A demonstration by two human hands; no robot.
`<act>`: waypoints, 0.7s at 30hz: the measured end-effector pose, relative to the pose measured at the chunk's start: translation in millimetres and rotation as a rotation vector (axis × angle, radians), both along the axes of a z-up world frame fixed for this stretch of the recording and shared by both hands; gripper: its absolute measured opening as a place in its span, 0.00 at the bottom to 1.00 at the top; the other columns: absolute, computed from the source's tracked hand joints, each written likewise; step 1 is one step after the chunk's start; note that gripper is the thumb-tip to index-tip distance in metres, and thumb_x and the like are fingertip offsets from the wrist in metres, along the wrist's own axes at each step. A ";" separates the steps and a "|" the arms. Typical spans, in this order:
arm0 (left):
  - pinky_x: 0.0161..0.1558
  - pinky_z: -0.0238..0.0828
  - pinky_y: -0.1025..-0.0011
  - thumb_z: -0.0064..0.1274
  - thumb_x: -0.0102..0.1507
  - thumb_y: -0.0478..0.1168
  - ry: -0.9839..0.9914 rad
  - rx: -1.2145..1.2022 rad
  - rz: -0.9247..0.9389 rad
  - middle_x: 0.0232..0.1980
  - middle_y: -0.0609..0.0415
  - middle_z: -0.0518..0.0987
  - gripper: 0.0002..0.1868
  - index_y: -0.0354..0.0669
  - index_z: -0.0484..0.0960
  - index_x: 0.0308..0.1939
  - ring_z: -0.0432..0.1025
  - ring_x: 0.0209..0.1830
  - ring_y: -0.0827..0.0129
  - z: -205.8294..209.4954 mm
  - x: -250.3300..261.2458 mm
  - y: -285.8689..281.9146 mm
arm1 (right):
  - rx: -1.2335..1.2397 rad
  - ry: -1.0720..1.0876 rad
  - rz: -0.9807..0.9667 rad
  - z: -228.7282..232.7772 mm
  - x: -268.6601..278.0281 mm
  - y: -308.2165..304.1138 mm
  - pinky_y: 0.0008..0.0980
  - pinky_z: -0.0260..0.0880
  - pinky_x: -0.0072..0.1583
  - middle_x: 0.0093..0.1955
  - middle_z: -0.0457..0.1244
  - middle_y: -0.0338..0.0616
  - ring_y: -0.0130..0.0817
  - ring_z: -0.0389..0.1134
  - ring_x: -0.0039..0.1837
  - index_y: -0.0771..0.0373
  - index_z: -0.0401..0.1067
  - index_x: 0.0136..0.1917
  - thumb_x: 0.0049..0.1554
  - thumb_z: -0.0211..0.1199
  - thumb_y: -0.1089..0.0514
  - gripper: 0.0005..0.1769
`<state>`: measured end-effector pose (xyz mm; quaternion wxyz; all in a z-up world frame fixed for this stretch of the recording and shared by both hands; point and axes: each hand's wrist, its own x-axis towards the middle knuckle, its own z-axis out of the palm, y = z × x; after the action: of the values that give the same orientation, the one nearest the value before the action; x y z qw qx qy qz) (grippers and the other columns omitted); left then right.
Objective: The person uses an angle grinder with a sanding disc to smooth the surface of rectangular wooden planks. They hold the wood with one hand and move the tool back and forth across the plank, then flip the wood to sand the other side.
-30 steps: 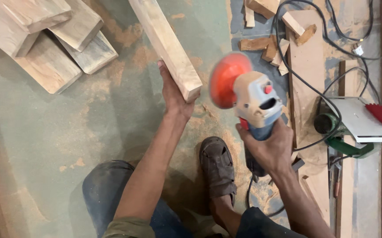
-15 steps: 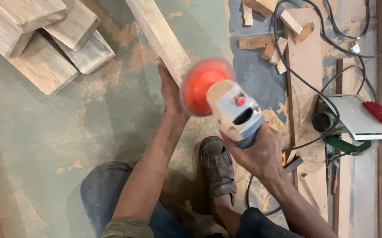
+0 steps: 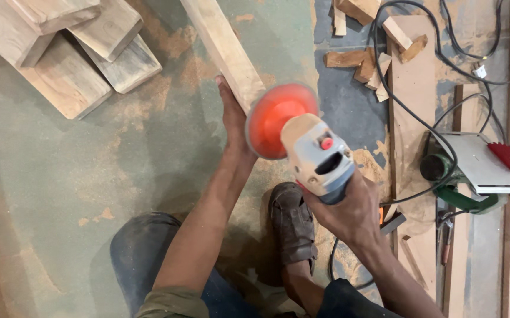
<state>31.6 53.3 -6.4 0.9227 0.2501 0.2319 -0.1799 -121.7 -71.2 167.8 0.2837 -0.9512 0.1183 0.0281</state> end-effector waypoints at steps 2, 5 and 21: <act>0.62 0.72 0.60 0.21 0.69 0.71 0.007 0.012 -0.002 0.70 0.50 0.67 0.42 0.52 0.51 0.80 0.69 0.64 0.63 -15.5 -1.6 -2.7 | -0.010 0.014 -0.009 -0.5 2.8 -0.7 0.37 0.80 0.49 0.47 0.73 0.54 0.41 0.78 0.46 0.71 0.71 0.57 0.45 0.77 0.51 0.33; 0.58 0.74 0.59 0.25 0.74 0.63 0.028 -0.097 0.015 0.62 0.45 0.73 0.32 0.44 0.61 0.71 0.73 0.58 0.59 -44.0 -9.1 -7.7 | 0.016 0.084 -0.113 -2.3 5.4 -12.4 0.36 0.83 0.49 0.48 0.73 0.53 0.39 0.78 0.46 0.67 0.71 0.59 0.47 0.76 0.50 0.31; 0.53 0.81 0.42 0.50 0.56 0.77 -0.377 -0.596 -0.025 0.66 0.36 0.72 0.55 0.46 0.58 0.76 0.75 0.59 0.47 14.2 -19.1 77.1 | 0.126 0.003 -0.292 -15.2 -19.9 -61.4 0.36 0.78 0.50 0.50 0.71 0.52 0.38 0.75 0.47 0.71 0.74 0.59 0.49 0.75 0.53 0.29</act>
<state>12.5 130.4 7.7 0.9795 0.0015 -0.0080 -0.2015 -141.6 -132.6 152.7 0.3435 -0.9043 0.2536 -0.0046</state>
